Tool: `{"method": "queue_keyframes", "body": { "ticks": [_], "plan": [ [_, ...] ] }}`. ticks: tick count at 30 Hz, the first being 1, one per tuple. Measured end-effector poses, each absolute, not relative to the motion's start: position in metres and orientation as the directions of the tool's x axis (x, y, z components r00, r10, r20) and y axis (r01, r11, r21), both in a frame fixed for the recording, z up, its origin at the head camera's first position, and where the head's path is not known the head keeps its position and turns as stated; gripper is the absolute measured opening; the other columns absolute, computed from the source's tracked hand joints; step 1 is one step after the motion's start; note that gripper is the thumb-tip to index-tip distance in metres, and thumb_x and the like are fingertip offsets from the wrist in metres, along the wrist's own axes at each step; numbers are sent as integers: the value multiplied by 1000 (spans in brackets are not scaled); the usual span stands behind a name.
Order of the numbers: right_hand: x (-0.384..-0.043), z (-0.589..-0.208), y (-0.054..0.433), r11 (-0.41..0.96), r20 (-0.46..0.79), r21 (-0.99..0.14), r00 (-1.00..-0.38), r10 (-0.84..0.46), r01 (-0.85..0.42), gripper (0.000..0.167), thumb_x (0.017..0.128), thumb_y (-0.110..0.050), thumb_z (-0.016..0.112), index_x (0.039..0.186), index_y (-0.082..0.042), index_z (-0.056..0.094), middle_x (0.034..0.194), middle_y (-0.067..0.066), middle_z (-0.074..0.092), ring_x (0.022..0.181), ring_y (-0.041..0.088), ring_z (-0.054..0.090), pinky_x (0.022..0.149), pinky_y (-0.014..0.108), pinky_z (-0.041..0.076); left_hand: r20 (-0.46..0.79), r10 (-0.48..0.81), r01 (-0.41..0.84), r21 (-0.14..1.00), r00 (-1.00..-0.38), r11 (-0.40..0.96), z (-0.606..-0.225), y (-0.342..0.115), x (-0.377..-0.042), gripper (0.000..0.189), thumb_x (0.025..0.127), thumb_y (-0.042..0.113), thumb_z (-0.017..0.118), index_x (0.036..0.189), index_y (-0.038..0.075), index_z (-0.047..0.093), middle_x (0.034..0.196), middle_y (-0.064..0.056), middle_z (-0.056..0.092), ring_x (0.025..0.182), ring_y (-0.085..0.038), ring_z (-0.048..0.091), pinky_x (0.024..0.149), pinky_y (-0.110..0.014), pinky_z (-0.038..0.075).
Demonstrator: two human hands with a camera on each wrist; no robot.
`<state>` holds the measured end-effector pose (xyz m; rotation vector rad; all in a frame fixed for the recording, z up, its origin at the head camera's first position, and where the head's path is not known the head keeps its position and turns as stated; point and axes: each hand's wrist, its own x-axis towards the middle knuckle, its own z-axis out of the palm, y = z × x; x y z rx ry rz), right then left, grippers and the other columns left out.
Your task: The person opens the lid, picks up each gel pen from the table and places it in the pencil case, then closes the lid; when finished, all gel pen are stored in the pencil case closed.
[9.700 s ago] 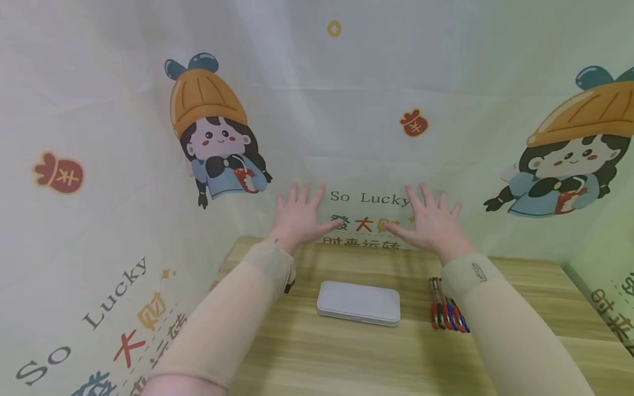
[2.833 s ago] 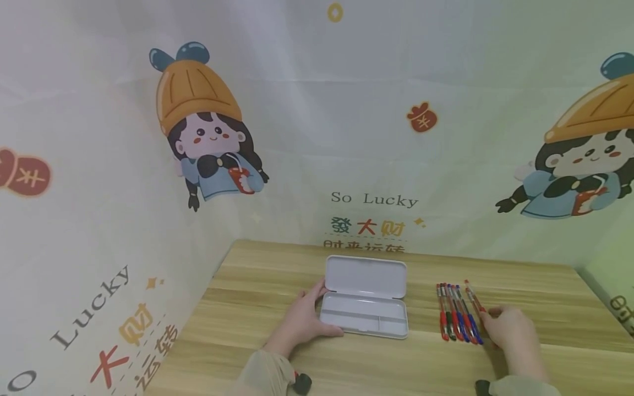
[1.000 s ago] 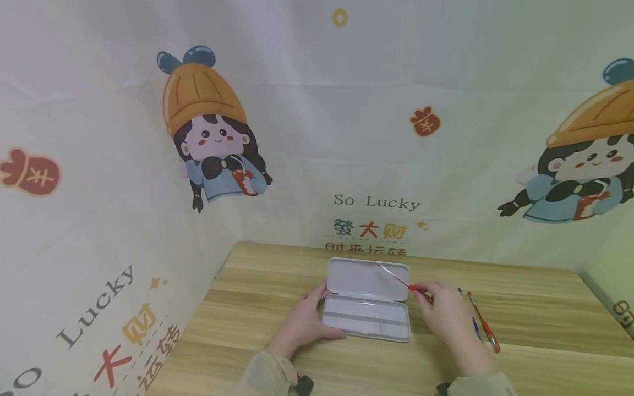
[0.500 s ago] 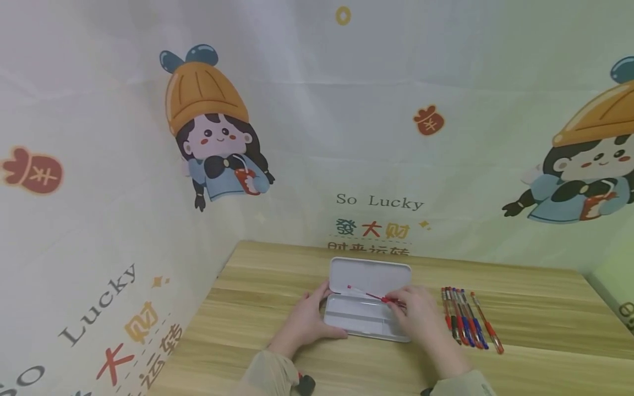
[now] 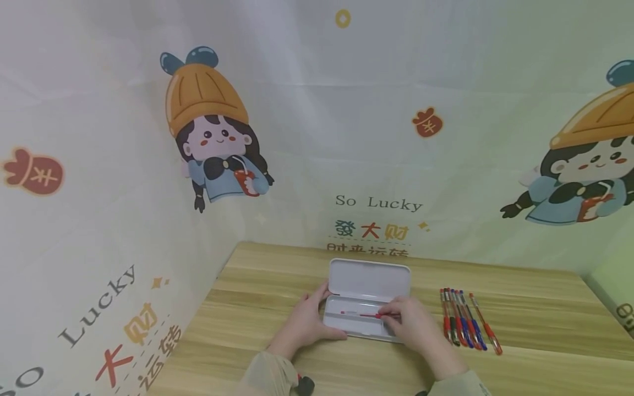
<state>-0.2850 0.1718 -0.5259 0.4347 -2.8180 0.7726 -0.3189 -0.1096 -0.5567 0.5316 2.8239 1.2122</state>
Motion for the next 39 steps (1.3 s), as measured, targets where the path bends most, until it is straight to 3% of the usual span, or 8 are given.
{"method": "queue_keyframes", "body": {
  "ticks": [6,15,23,31,39],
  "plan": [
    [-286,-528,173,816,223,-489,-949,-225,-308,12,96,-15,83,96,-26,87,99,-7,82,100,21,74,95,51,63,130,335,325,703,-933,633,-557,-110,-320,139,64,48,106,175,16,30,165,-4,60,159,-49,45,139,-69,20],
    [-284,-531,173,807,230,-493,-943,-239,-325,12,95,-12,83,95,-23,88,99,-6,84,96,18,77,90,44,65,128,325,318,698,-937,642,-557,-110,-317,139,63,47,107,175,16,30,165,-5,60,158,-56,42,137,-73,22],
    [-280,-518,191,780,141,-596,-982,-129,-188,17,103,-21,76,117,-17,84,119,6,83,111,28,78,99,54,66,130,328,321,698,-936,640,-556,-109,-318,139,62,46,107,174,16,31,165,-4,61,158,-50,46,139,-69,20],
    [-279,-508,237,818,196,-560,-980,-18,-127,34,107,-24,70,134,-4,76,128,18,81,115,40,77,97,61,65,131,328,322,699,-935,638,-559,-109,-320,139,62,49,106,174,16,32,165,-4,60,158,-49,46,140,-68,19],
    [-276,-502,275,804,161,-593,-985,69,-40,40,108,-18,65,141,6,65,133,29,74,113,45,74,93,62,65,130,327,320,703,-936,635,-560,-110,-321,138,63,49,106,174,16,31,167,-5,58,159,-49,46,140,-68,20]
  ]
}}
